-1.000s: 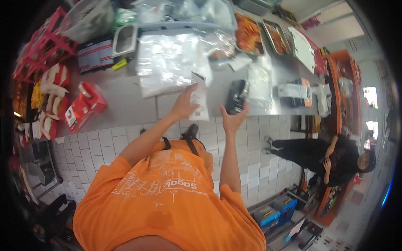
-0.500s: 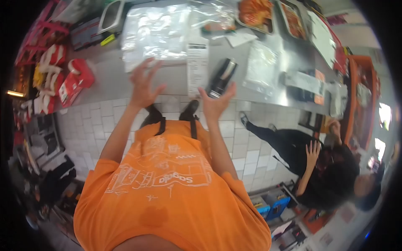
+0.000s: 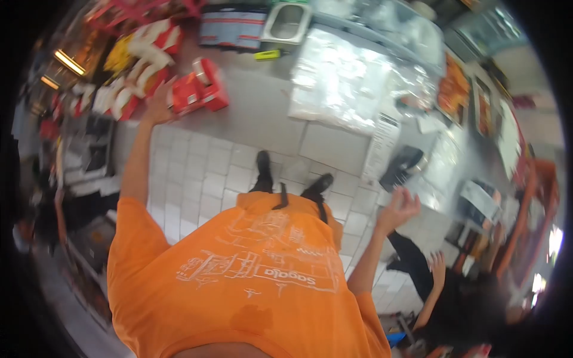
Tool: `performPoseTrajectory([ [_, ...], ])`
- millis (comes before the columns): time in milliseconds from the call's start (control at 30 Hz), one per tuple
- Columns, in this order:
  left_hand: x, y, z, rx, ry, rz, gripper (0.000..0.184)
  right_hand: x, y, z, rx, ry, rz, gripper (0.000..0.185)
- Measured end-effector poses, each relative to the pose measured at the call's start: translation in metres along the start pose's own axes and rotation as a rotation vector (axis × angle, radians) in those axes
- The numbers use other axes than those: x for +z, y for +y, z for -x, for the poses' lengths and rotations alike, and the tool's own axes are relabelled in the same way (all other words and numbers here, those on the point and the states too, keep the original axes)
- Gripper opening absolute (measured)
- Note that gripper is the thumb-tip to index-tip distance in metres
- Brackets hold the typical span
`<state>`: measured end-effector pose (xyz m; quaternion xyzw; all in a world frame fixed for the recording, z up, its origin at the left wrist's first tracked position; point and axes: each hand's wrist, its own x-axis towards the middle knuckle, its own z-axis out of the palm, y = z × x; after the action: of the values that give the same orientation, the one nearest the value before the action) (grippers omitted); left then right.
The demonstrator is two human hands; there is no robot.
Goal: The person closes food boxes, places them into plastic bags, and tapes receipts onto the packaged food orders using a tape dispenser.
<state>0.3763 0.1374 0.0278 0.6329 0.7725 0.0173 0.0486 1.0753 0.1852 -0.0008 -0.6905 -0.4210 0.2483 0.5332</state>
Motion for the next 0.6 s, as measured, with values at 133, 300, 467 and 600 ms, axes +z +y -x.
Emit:
performPoseTrajectory([
  [133, 0.037, -0.057, -0.001, 0.033, 0.123, 0.171, 0.100, 0.007, -0.023, 0.019, 0.002, 0.041, 0.125, 0.056],
  [300, -0.068, 0.059, 0.078, -0.214, 0.104, 0.139, 0.089, 0.002, -0.038, 0.057, 0.044, 0.035, 0.178, 0.028],
  [467, -0.053, 0.161, 0.068, 0.280, 0.053, 0.357, 0.089, 0.144, -0.063, 0.017, -0.305, -0.496, 0.173, 0.020],
  [600, 0.016, 0.254, 0.008, 0.404, -0.018, 0.439, 0.097, 0.240, -0.054, -0.040, -0.676, -0.502, 0.241, 0.025],
])
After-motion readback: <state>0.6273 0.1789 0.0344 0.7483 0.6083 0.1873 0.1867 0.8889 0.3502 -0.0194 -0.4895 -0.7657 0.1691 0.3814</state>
